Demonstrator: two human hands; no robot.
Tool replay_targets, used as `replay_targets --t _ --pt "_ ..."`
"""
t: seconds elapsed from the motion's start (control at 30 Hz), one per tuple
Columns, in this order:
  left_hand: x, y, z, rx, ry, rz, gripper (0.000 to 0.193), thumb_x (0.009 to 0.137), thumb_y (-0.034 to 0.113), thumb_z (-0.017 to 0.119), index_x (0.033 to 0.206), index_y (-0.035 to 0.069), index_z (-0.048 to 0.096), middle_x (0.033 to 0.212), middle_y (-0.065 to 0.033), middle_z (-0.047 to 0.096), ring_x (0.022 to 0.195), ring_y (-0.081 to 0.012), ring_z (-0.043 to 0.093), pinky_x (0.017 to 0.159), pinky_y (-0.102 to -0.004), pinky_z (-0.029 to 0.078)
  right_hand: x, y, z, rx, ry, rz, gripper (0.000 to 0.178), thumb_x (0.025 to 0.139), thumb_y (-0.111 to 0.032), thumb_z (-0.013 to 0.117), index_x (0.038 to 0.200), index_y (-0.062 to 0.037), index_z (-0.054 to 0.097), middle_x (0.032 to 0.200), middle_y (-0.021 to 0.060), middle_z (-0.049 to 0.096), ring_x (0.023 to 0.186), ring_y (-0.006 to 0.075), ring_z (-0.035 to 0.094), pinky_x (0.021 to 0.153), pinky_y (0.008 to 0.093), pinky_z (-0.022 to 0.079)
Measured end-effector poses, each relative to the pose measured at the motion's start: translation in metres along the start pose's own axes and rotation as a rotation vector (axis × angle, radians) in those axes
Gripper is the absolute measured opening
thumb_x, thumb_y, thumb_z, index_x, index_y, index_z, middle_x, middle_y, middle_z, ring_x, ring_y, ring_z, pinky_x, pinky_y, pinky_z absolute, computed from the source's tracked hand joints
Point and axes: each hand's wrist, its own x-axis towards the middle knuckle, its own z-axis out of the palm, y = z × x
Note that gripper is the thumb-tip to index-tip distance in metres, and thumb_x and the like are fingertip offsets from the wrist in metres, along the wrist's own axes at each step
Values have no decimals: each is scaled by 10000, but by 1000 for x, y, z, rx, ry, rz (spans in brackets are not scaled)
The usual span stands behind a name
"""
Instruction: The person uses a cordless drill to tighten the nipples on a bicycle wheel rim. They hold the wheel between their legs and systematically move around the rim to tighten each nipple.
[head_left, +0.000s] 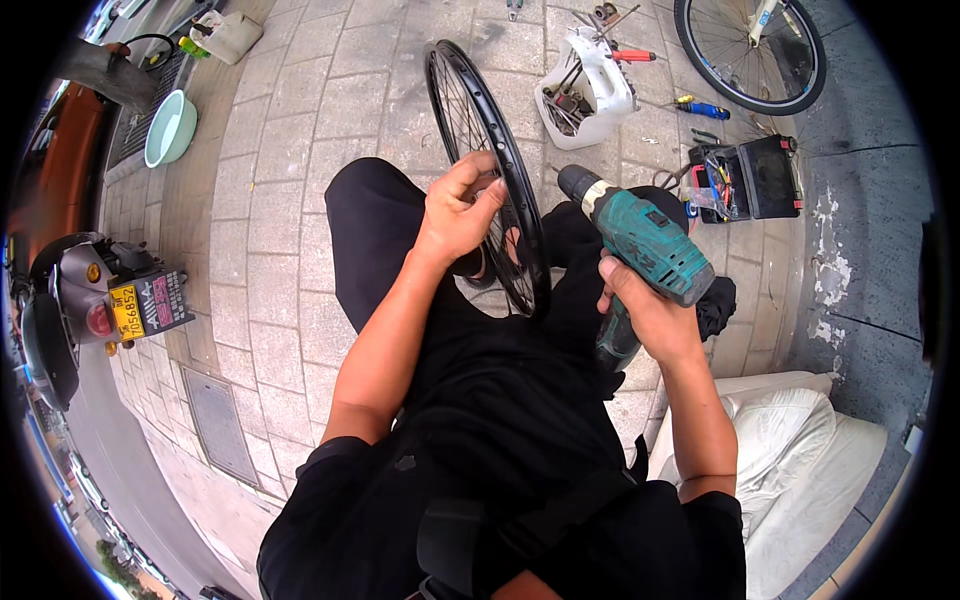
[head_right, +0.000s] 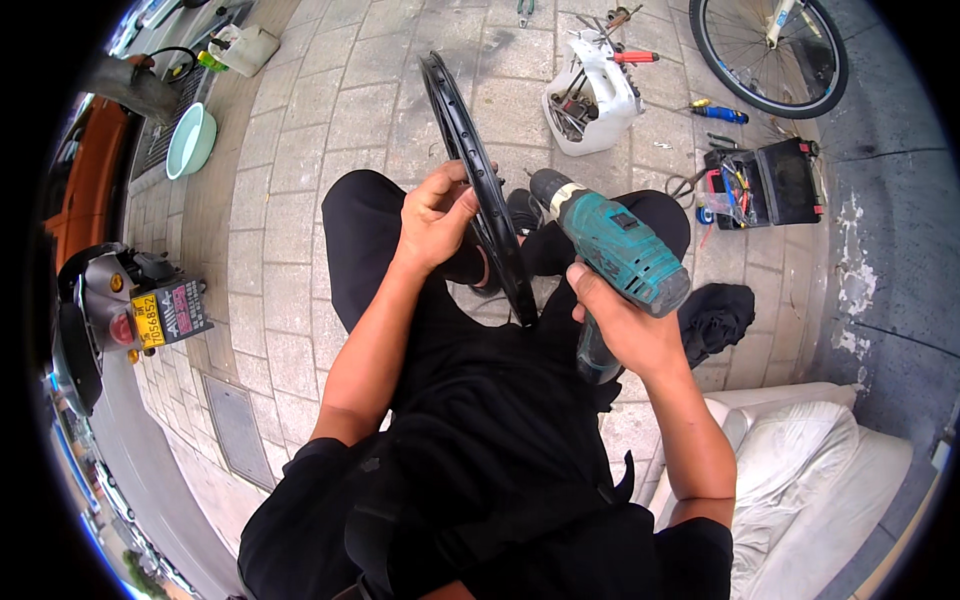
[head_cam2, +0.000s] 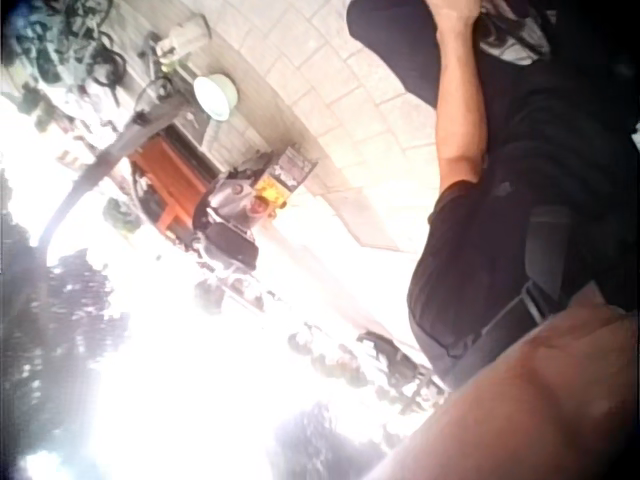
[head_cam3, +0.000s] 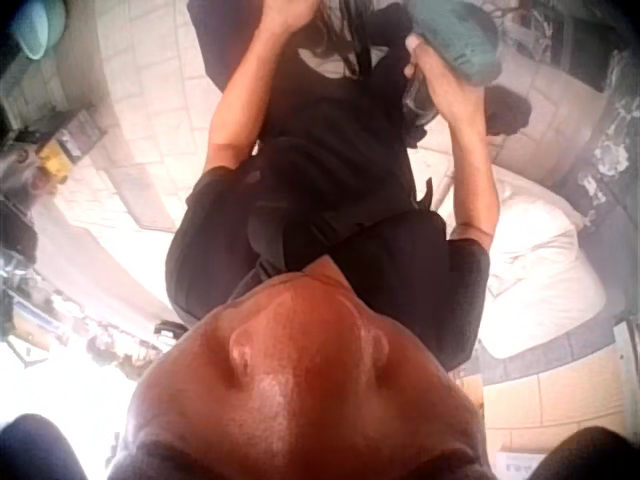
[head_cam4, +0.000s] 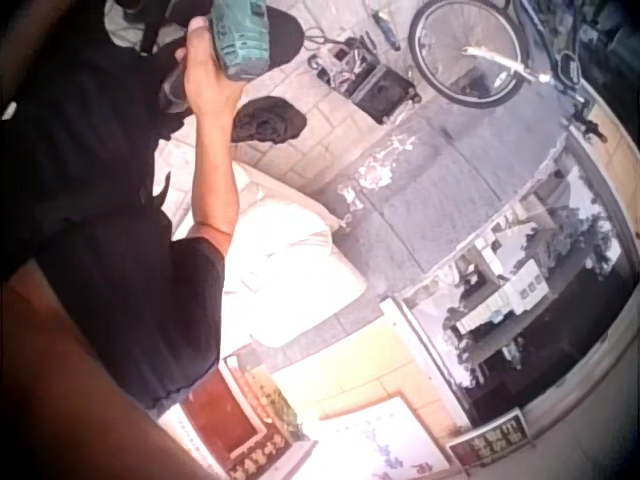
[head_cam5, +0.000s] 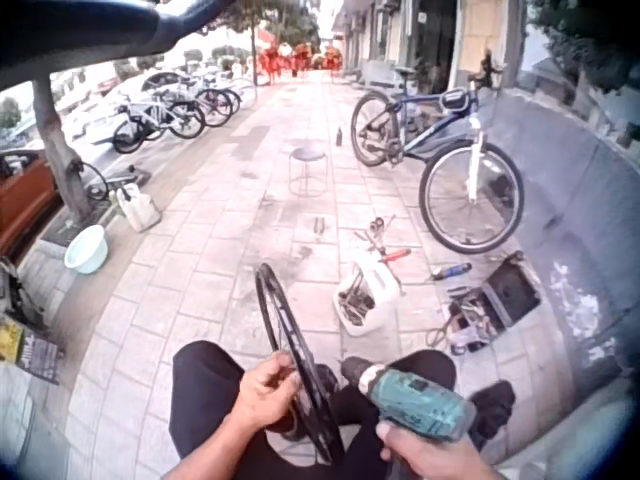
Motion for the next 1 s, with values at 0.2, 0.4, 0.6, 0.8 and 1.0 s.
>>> replay_targets --t 0.2,0.4,0.6,0.8,1.0 --pt "6 53 21 146 59 -278 518 939 233 875 1272 -42 588 1175 -104 684 1035 -151 689 913 -343 582 -6 47 13 240 92 -1 244 998 -117 746 1206 6 709 972 86 708 691 171 683 622 335 589" --pt "-18 21 22 216 62 -111 566 913 213 896 1295 -40 565 1239 -138 660 1184 -194 643 1082 -399 520 -20 47 -8 21 93 -62 227 1004 -115 744 1189 14 720 847 62 709 687 156 690 637 322 566" --pt "-57 3 43 295 85 25 549 845 226 931 1227 -14 617 1115 -118 614 1057 -224 650 941 -396 535 -34 54 -24 -77 71 -132 194 990 -99 779 1142 17 749 852 57 738 718 133 707 662 308 567" --pt "-70 -6 44 524 -14 70 637 846 134 928 1350 -5 563 1162 -68 619 1033 -141 639 943 -329 540 -43 58 -25 -220 25 -154 170 969 -158 839 1063 -24 791 868 17 751 751 124 714 696 320 570" --pt "-65 6 46 512 38 123 554 805 254 944 1134 -25 596 1060 -158 577 958 -341 606 880 -428 527 -32 53 -26 -352 -52 -189 185 935 -147 851 1075 -38 800 918 79 801 812 159 753 764 324 584"
